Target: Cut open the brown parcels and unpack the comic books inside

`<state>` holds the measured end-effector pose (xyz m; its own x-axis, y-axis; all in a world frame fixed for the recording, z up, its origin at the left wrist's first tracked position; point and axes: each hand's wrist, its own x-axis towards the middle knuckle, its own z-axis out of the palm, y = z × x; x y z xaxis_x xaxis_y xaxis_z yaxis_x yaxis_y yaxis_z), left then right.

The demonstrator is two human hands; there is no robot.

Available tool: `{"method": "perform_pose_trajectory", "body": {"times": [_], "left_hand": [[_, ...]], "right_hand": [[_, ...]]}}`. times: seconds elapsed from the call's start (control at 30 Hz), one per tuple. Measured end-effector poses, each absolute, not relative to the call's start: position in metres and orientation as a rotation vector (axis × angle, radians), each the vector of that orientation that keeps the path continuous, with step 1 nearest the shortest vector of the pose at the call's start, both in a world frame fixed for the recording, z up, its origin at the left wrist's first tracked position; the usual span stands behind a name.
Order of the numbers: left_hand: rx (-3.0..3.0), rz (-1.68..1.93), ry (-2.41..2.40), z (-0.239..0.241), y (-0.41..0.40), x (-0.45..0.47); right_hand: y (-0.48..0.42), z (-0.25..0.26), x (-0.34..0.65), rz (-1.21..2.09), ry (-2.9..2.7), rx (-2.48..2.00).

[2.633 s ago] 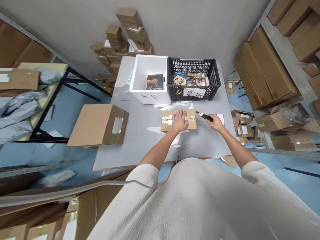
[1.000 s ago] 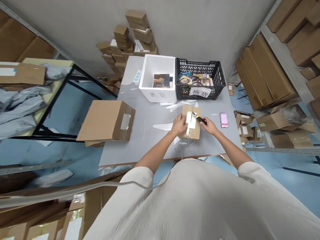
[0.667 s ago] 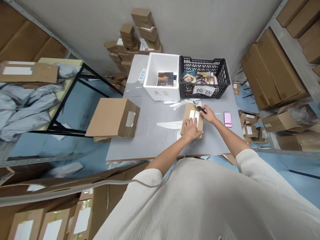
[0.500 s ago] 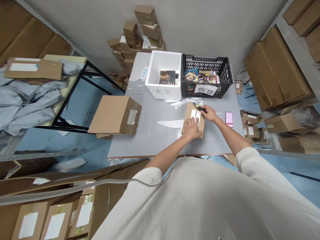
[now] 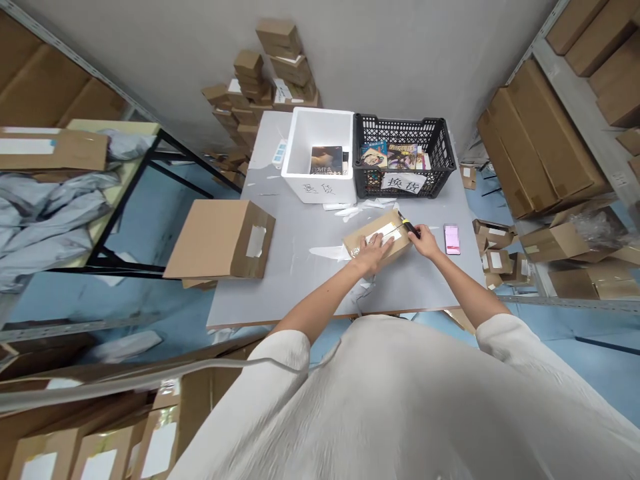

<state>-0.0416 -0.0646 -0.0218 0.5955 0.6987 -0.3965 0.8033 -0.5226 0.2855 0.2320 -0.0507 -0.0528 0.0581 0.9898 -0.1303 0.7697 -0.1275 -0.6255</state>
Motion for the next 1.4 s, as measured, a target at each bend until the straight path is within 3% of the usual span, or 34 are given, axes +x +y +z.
{"method": "perform_pose_trajectory", "body": {"times": [0.23,0.63,1.07,1.4], "left_hand": [[2.566,-0.318,1.101,-0.012,-0.053,-0.081],[2.586,-0.194,1.151,-0.004,-0.053,-0.051],[2.582,-0.351,1.162,-0.01,-0.049,-0.025],[2.586,-0.283,1.166,-0.016,-0.053,-0.029]], "right_hand": [[-0.101,-0.059,0.205,0.975,-1.59,-1.877],[-0.099,-0.031,0.251,1.226,-1.563,-1.78],[-0.083,-0.001,0.296,1.236,-1.83,-1.877],[-0.05,0.008,0.304,0.846,-2.52,-1.812]]}}
